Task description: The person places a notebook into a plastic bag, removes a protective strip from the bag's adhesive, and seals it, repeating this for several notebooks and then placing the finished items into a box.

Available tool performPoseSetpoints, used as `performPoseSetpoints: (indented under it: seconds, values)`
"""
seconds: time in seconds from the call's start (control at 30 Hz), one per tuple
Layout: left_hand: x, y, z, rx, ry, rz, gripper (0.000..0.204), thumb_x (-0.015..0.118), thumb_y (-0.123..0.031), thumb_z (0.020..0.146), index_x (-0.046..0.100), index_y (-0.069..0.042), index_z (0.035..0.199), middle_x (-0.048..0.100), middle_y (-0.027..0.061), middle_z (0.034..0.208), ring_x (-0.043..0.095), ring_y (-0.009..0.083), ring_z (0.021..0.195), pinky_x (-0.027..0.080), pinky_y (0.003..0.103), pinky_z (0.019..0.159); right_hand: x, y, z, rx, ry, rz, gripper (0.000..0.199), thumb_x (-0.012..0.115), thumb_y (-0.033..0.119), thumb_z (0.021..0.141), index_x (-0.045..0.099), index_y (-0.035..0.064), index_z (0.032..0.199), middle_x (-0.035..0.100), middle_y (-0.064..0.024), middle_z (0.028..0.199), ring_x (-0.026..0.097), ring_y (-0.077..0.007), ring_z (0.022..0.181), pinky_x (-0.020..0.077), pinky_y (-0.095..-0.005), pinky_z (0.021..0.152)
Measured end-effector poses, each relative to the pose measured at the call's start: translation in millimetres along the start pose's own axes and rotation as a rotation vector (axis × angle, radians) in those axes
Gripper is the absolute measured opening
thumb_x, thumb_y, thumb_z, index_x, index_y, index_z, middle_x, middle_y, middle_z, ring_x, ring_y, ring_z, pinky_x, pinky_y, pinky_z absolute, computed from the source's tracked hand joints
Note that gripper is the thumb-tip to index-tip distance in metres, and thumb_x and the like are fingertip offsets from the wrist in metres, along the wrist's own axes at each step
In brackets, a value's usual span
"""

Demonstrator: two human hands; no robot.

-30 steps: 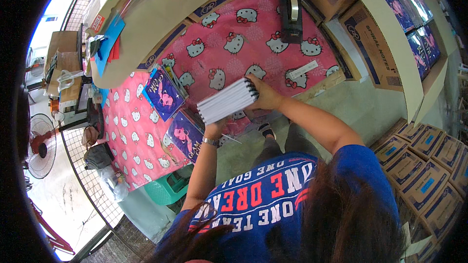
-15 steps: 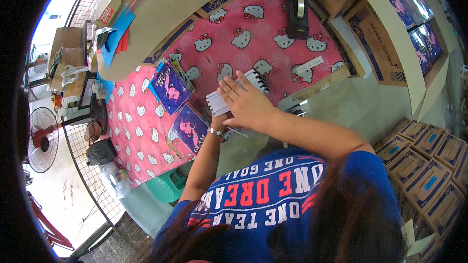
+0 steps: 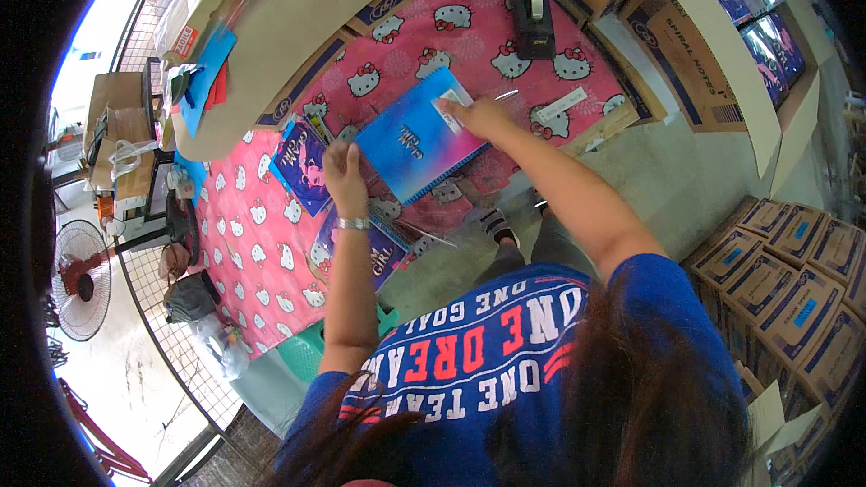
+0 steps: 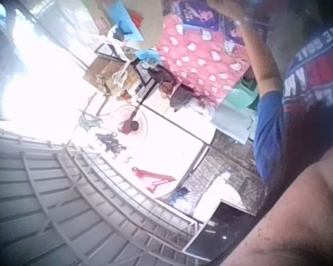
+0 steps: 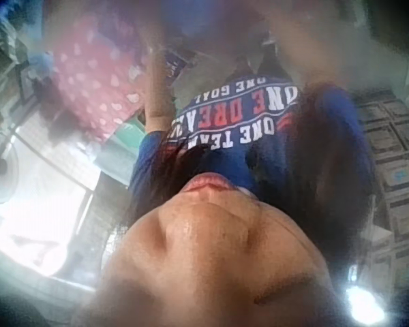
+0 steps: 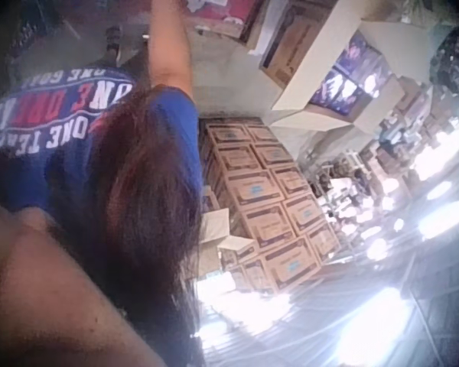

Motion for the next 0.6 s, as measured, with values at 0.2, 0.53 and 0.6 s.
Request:
performPoseSetpoints:
  seconds: [0.2,0.53,0.6]
  values:
    - [37.2,-7.0,-148.8,0.530,0.757,0.809,0.055,0.077,-0.041,0.063,0.061,-0.010,0.106,0.056,0.0135,0.103,0.053,0.0322,0.097,0.041,0.044,0.086,53.0,-31.9,39.6,0.103,-0.022,0.067,0.091,0.041,0.081,0.074,0.068,-0.0026,0.095,0.065,-0.0253,0.100,0.061,-0.0385,0.098,0.0475,-0.0433,0.082]
    - [10.5,-25.6,-159.3,0.265,1.029,1.091,0.015,0.054,-0.014,0.079,0.064,-0.007,0.086,0.061,0.0116,0.093,0.061,0.0276,0.089,0.050,0.041,0.073,34.1,-18.2,22.7,0.166,0.054,0.350,0.087,0.049,0.073,0.077,0.058,-0.0054,0.113,0.055,-0.0275,0.121,0.053,-0.0383,0.113,0.0430,-0.0448,0.090]
    - [8.3,-38.1,-155.6,0.236,0.991,1.100,0.014,0.054,-0.013,0.078,0.065,-0.006,0.081,0.062,0.0124,0.089,0.061,0.0291,0.088,0.051,0.043,0.070,27.9,-21.0,10.6,0.009,-0.082,0.282,0.083,0.051,0.068,0.079,0.054,-0.0049,0.120,0.052,-0.0268,0.123,0.051,-0.0390,0.114,0.0411,-0.0471,0.092]
Point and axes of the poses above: each hand's wrist, its own z-axis towards the middle knuckle, its own x-axis out of the palm, y = z × x, the point moved 1 cm from there along z, towards the middle knuckle
